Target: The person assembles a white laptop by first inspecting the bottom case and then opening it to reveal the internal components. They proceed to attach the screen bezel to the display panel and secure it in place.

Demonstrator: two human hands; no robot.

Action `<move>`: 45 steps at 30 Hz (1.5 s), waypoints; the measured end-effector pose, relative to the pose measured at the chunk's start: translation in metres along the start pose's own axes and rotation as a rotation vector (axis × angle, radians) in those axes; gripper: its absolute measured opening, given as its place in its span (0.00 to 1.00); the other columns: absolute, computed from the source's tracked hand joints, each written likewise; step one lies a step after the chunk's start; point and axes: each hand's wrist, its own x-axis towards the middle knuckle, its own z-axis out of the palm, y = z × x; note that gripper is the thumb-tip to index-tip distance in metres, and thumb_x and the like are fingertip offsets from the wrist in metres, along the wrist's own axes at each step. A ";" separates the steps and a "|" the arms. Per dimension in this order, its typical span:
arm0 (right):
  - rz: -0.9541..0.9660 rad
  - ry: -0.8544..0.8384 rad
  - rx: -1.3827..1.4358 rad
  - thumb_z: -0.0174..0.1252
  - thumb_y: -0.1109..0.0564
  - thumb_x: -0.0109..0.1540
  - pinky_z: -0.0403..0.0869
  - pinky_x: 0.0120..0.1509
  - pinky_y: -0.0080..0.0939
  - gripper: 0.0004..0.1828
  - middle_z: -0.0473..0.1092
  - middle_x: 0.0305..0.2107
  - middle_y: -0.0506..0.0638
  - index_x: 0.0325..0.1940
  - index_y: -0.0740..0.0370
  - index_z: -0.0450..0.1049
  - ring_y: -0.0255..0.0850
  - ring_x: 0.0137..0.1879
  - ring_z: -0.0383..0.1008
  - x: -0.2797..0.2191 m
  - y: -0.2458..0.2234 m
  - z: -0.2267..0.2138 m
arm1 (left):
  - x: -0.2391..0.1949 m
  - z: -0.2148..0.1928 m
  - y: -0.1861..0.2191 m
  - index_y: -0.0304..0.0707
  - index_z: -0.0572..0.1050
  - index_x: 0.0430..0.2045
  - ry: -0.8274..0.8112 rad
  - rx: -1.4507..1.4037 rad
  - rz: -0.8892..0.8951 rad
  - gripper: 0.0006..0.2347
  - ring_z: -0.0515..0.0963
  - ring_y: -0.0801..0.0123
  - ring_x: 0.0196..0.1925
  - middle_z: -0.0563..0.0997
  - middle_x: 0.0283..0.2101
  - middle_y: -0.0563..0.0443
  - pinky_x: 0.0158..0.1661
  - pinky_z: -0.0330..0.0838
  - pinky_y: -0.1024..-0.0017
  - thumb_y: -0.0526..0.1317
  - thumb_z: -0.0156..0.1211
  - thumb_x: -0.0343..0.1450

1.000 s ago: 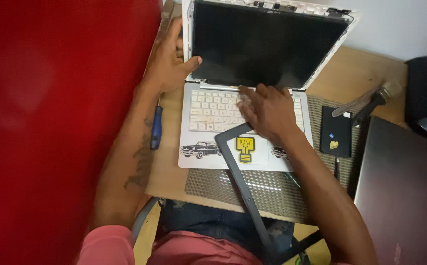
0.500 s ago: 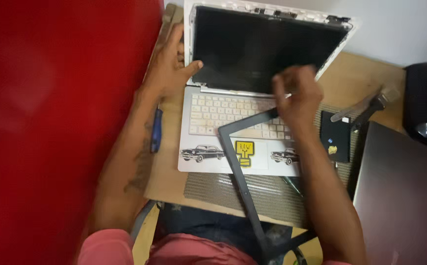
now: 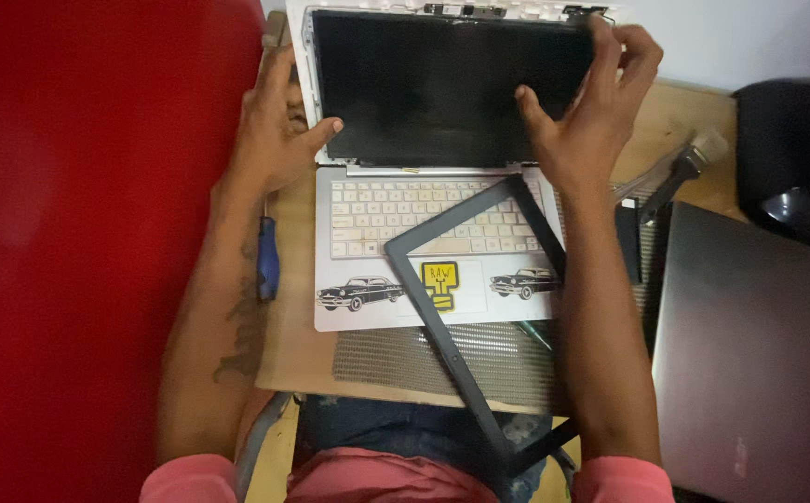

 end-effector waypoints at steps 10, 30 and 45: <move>-0.106 -0.046 -0.196 0.61 0.32 0.70 0.60 0.48 0.56 0.32 0.60 0.44 0.59 0.48 0.67 0.66 0.54 0.48 0.59 0.012 0.013 -0.012 | -0.001 -0.002 0.008 0.38 0.56 0.61 -0.018 0.164 -0.008 0.29 0.83 0.48 0.55 0.75 0.60 0.36 0.42 0.85 0.63 0.30 0.70 0.71; -0.014 -0.077 0.290 0.60 0.66 0.68 0.60 0.49 0.49 0.10 0.56 0.43 0.56 0.45 0.69 0.64 0.48 0.46 0.59 0.016 0.011 -0.022 | -0.006 -0.007 -0.010 0.53 0.53 0.73 0.213 0.311 0.328 0.42 0.70 0.54 0.71 0.57 0.72 0.49 0.52 0.80 0.65 0.57 0.78 0.70; 0.186 0.002 0.348 0.58 0.66 0.67 0.62 0.51 0.47 0.10 0.56 0.40 0.51 0.43 0.64 0.61 0.43 0.45 0.59 0.007 0.047 -0.017 | 0.004 0.037 0.040 0.49 0.80 0.54 -0.721 0.617 -0.074 0.16 0.79 0.50 0.51 0.84 0.44 0.49 0.45 0.72 0.46 0.40 0.50 0.73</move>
